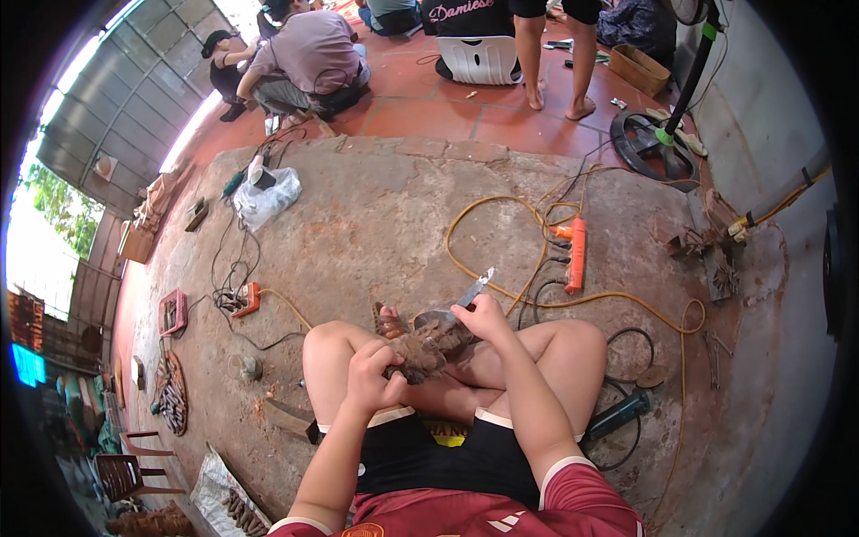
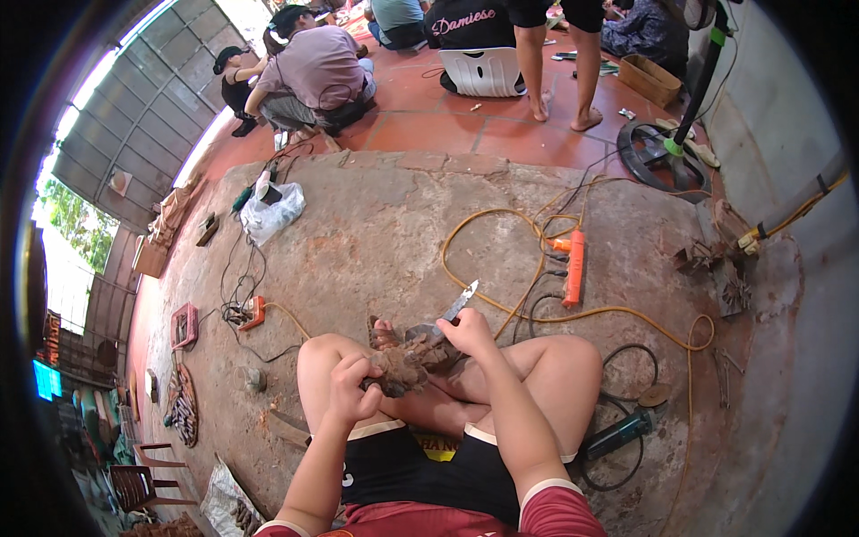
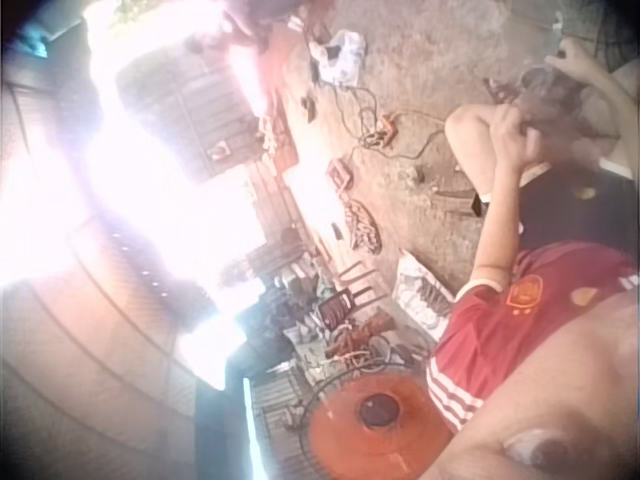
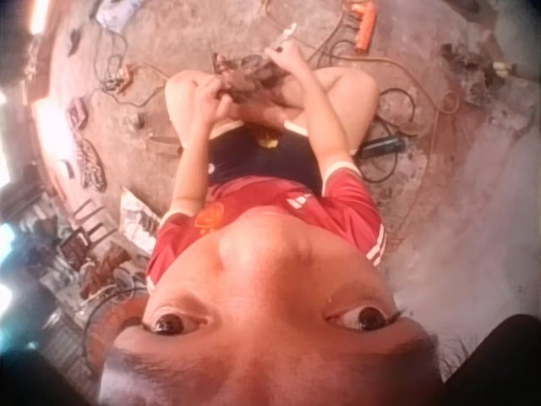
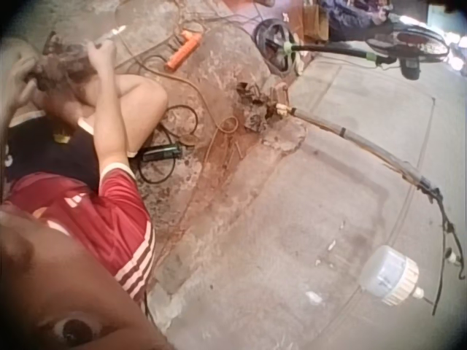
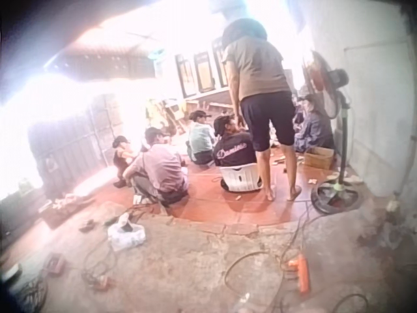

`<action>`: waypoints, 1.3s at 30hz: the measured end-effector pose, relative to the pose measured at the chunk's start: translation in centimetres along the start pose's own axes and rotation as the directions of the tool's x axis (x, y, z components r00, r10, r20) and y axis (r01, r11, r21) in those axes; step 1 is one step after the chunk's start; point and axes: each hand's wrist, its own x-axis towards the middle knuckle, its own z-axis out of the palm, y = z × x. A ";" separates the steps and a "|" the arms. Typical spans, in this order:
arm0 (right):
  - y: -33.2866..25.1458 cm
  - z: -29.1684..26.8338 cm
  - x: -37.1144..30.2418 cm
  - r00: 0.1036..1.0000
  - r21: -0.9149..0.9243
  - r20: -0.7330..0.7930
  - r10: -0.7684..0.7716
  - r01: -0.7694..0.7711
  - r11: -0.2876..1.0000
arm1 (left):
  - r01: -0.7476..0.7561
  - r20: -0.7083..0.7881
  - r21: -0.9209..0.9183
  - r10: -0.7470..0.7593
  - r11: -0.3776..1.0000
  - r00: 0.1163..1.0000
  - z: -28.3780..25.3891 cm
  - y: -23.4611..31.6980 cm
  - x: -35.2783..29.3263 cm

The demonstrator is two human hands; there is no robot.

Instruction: The person sits cross-legged on the floor and uses a knife to carve a piece of wood held in their lap. They rotate the wood to work on different sides while other people are visible in the background.

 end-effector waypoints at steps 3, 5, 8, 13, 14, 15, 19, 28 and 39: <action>-0.3 -0.1 -0.1 1.000 0.037 0.015 0.005 -0.006 0.999 | 0.016 -0.002 0.008 -0.016 1.000 1.000 -0.2 -0.1 0.2; -0.2 0.0 -0.1 1.000 0.008 0.003 0.000 0.000 1.000 | 0.012 -0.003 0.010 -0.012 1.000 1.000 -0.3 -0.1 0.2; 0.0 0.1 0.1 1.000 -0.015 0.001 0.004 -0.004 1.000 | 0.008 -0.007 0.004 -0.008 1.000 1.000 -0.2 -0.2 0.1; 0.0 0.1 0.1 1.000 -0.013 0.003 -0.008 0.008 1.000 | 0.009 -0.015 -0.001 -0.009 1.000 1.000 -0.2 0.2 0.3; -0.2 0.0 0.0 1.000 -0.014 0.003 -0.005 0.005 1.000 | 0.012 -0.012 -0.001 -0.012 1.000 1.000 -0.3 0.1 0.3; -0.4 0.0 -0.1 1.000 -0.016 0.003 -0.003 0.003 1.000 | 0.015 -0.010 -0.001 -0.015 1.000 1.000 -0.3 0.1 0.3; -0.4 0.0 0.0 1.000 0.008 0.014 0.011 -0.011 1.000 | 0.015 -0.007 0.000 -0.015 1.000 1.000 -0.3 0.1 0.4; 1.3 0.8 0.8 0.998 0.294 0.069 0.008 -0.028 0.955 | 0.033 0.005 0.013 -0.033 0.999 0.999 -0.3 0.0 0.6; 1.5 0.8 0.9 0.999 0.278 0.049 0.006 -0.019 0.960 | 0.023 -0.002 -0.001 -0.023 1.000 1.000 -0.2 -0.1 0.7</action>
